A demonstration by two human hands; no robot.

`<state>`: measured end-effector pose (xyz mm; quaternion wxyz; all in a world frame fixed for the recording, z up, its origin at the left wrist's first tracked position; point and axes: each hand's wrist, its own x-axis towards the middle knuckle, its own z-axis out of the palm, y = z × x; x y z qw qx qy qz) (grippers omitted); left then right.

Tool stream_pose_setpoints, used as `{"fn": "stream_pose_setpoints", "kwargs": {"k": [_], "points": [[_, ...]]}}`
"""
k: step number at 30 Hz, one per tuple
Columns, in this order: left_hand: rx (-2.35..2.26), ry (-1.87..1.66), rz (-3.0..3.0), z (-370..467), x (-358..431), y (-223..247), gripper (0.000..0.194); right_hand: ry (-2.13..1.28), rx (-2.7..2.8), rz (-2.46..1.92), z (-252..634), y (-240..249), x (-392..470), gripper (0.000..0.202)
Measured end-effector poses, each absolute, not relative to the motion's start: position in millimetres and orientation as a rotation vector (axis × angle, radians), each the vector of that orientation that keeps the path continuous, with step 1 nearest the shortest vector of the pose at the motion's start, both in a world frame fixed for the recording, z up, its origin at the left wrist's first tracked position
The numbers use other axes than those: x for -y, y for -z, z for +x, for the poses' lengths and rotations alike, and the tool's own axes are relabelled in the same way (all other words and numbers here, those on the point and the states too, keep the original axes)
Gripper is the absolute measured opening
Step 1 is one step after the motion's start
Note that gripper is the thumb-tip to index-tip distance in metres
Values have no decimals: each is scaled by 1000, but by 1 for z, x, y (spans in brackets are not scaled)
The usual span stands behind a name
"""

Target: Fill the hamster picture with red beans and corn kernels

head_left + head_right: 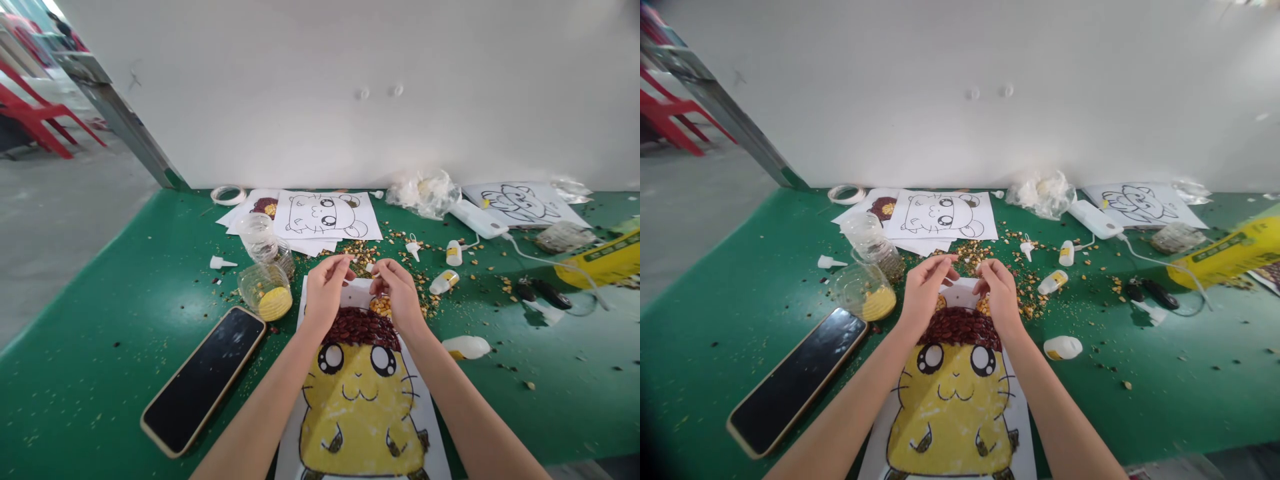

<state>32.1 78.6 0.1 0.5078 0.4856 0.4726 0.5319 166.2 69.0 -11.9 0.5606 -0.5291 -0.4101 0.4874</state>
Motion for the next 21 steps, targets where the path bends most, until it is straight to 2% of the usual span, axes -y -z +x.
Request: {"fn": "stream_pose_setpoints", "kwargs": {"k": [8,14,21], "points": [[-810,-1188,746,31,-82,-1,32,-1062,971,-1229,165,14,-70,37],[-517,-1088,466,29,-83,1,25,-1014,1020,-1297,167,16,-71,26],[-169,-952,233,21,-80,-3,16,-897,1000,-1314,167,13,-68,23]]}}
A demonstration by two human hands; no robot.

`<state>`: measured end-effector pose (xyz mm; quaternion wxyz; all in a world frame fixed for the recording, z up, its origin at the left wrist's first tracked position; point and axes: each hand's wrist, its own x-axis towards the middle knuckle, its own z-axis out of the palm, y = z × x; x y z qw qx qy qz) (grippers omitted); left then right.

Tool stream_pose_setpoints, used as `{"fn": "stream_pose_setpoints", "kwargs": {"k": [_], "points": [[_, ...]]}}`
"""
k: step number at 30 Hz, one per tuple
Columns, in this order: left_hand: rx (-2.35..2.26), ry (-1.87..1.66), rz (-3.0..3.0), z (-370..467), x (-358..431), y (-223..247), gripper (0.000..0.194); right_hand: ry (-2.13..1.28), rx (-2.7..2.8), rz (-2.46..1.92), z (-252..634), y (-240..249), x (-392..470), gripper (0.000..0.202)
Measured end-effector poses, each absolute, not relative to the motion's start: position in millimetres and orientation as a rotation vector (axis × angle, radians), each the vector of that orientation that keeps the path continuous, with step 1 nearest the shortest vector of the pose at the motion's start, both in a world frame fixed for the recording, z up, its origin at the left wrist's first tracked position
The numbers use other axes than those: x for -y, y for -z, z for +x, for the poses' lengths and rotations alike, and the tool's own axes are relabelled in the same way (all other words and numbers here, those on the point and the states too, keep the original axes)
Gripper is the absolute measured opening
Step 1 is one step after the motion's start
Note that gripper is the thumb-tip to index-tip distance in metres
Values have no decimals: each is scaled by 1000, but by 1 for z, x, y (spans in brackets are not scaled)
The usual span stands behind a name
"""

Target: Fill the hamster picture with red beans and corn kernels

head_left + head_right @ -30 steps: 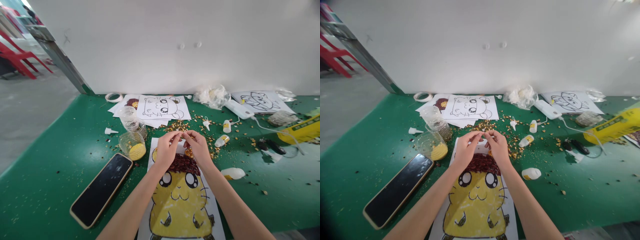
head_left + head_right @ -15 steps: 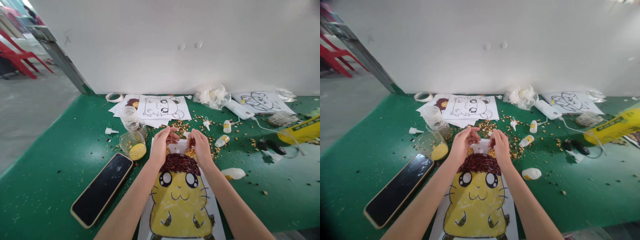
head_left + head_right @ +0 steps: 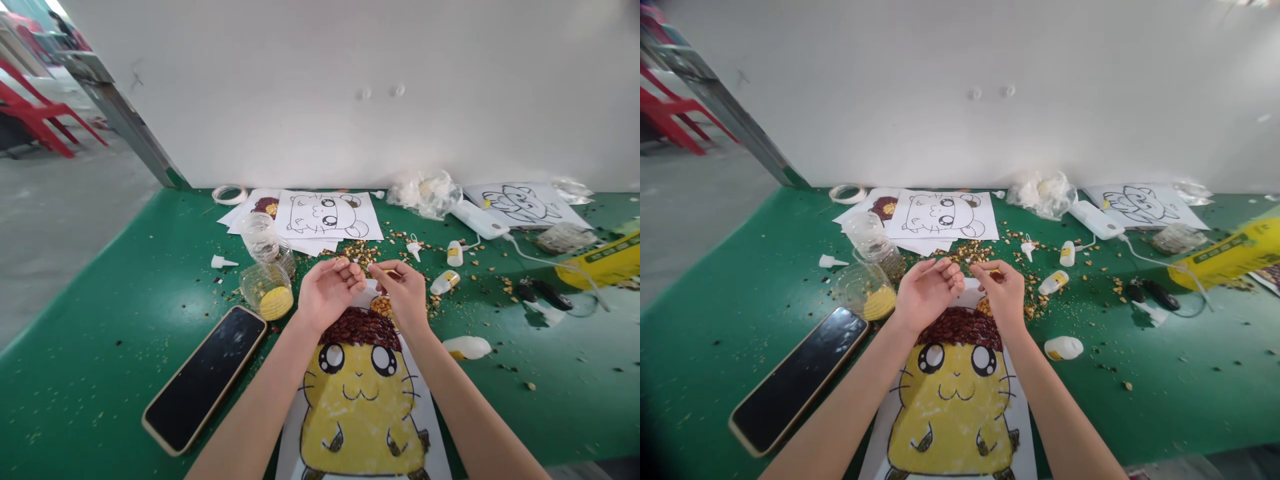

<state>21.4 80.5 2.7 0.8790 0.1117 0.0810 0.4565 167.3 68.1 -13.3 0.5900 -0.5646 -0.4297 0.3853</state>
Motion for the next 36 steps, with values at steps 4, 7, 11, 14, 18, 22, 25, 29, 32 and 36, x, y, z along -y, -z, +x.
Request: {"fn": "stream_pose_setpoints", "kwargs": {"k": [4,7,11,14,18,22,25,29,32,36], "points": [[-158,-950,245,21,-80,-3,12,-789,1000,-1290,170,17,-70,22],[-148,-932,244,22,-80,-3,11,-668,1100,-1287,174,21,-72,22],[-190,-941,273,24,-79,-3,9,-425,1219,-1371,177,20,-72,20],[-390,-1038,414,28,-80,-2,8,-344,1242,-1404,174,15,-70,15],[-546,-1121,550,33,-81,0,10,-292,1380,-1300,167,7,-64,15],[-572,-1110,603,35,-81,3,12,-235,1505,-1235,163,3,-58,16],[-595,-1105,650,35,-80,5,11,-225,1537,-1220,163,1,-56,16],[-629,-1103,705,36,-79,5,12,-222,1525,-1208,163,1,-56,13],[-659,-1109,743,36,-79,3,11,-230,1503,-1221,164,1,-57,12],[-696,-1122,794,37,-78,2,12,-244,1482,-1242,163,0,-57,13]]}}
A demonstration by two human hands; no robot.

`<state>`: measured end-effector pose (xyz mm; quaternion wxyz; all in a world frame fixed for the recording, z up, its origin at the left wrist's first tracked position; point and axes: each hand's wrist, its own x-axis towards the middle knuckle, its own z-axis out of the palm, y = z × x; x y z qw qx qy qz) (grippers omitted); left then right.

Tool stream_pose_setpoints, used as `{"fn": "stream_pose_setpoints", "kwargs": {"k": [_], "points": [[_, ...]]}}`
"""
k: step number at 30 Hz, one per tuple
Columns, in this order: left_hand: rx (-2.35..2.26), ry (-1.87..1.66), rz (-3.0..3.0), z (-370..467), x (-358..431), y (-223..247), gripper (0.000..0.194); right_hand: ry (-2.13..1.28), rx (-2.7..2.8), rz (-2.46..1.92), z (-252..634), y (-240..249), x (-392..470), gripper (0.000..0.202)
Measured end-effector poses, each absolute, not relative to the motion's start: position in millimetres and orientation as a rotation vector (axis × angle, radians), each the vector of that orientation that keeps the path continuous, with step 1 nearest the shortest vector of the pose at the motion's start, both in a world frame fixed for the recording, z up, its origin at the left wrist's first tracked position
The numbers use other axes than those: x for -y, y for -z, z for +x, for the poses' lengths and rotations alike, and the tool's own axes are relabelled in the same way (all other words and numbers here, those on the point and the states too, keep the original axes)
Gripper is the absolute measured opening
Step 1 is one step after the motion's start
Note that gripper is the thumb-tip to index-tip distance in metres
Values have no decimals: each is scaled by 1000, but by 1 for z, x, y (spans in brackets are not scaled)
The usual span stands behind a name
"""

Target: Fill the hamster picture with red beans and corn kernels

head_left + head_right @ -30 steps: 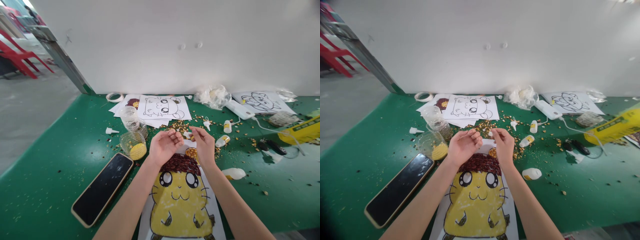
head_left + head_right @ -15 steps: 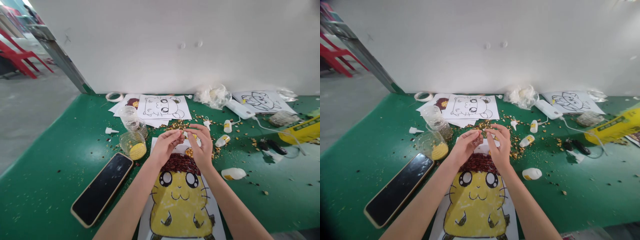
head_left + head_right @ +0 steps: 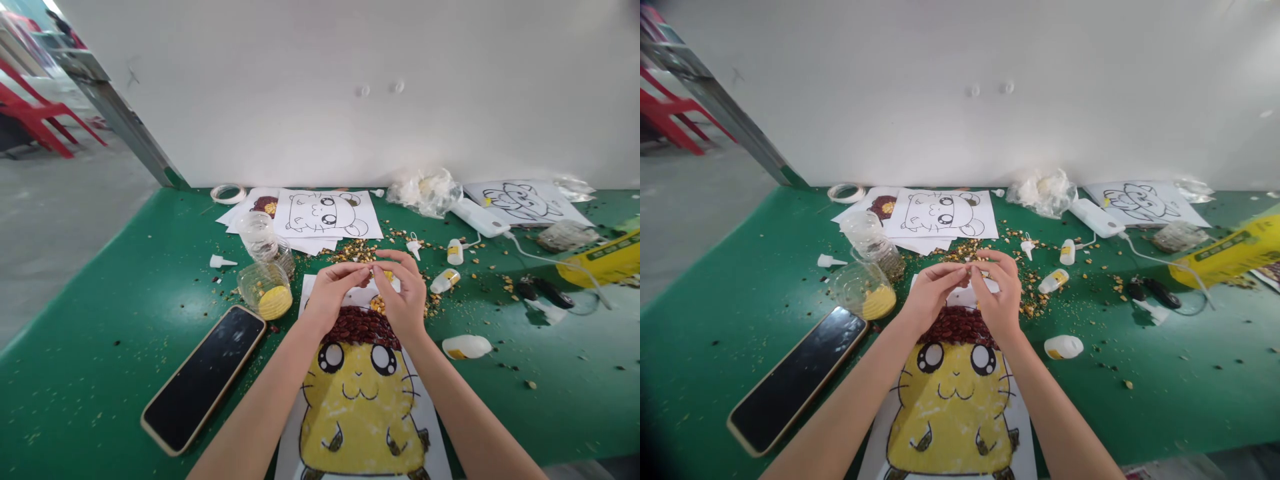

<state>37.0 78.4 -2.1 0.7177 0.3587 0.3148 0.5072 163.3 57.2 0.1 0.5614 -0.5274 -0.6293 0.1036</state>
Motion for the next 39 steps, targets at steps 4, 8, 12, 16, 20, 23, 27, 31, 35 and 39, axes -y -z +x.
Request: {"fn": "stream_pose_setpoints", "kwargs": {"k": [4,8,12,16,20,23,27,31,35,39], "points": [[-719,-1132,832,36,-79,3,12,-213,1485,-1259,163,-1,-58,12],[-744,-1134,885,36,-77,1,12,-151,1493,-1283,163,2,-59,9],[-777,-1104,953,38,-74,-3,16,-120,1468,-1311,166,5,-61,8],[-772,-1094,1061,41,-71,-4,19,-125,1419,-1341,167,6,-62,9],[-792,-1146,1268,42,-69,-3,21,-150,1381,-1373,168,6,-62,9],[-807,-1164,1358,43,-67,-2,23,-159,1374,-1387,169,7,-63,9],[-769,-1174,1248,44,-67,-2,21,-182,1370,-1374,170,6,-64,10],[-755,-1110,1087,42,-69,-3,20,-220,1368,-1349,169,3,-63,13],[-727,-1102,1010,40,-72,-2,21,-235,1366,-1329,167,1,-61,13],[-725,-1096,925,39,-74,-1,19,-240,1369,-1334,167,1,-61,14]]}}
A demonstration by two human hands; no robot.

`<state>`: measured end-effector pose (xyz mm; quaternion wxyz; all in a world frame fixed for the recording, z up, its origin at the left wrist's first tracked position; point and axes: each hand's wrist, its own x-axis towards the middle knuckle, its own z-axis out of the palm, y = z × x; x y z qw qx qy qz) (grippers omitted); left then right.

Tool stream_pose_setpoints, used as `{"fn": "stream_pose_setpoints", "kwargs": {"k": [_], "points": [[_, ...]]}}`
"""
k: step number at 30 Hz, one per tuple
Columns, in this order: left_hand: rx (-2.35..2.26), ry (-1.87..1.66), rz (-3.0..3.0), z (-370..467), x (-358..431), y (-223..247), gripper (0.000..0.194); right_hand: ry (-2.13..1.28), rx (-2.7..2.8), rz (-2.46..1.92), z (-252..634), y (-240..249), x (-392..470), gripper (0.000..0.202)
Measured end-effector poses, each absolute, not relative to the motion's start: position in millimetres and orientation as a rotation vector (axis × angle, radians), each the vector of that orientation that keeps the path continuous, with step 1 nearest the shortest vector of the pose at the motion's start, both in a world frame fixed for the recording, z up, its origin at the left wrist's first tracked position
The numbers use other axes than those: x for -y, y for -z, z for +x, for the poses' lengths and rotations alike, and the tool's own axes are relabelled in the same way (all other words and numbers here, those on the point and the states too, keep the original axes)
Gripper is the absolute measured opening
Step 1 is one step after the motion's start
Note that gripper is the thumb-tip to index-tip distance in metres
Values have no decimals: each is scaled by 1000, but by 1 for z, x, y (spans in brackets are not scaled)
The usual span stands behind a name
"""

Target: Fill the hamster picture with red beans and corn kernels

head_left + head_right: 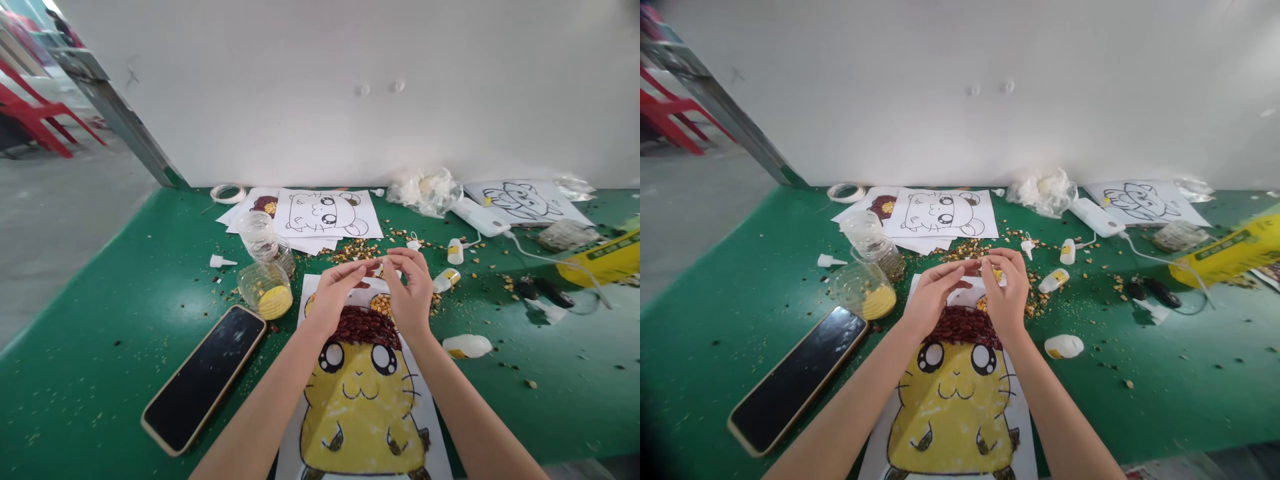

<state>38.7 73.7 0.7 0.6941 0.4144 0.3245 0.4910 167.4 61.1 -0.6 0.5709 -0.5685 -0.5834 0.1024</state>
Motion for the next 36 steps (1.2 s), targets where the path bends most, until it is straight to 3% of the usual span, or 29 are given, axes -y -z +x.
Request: {"fn": "stream_pose_setpoints", "kwargs": {"k": [16,30,36], "points": [[-711,-1105,896,39,-74,-1,19,-288,1407,-1262,167,1,-61,11],[-874,-1116,1062,36,-76,-2,15,-34,1588,-1311,170,7,-65,8],[-836,-1030,986,41,-72,-2,22,226,1627,-1380,174,14,-68,8]]}}
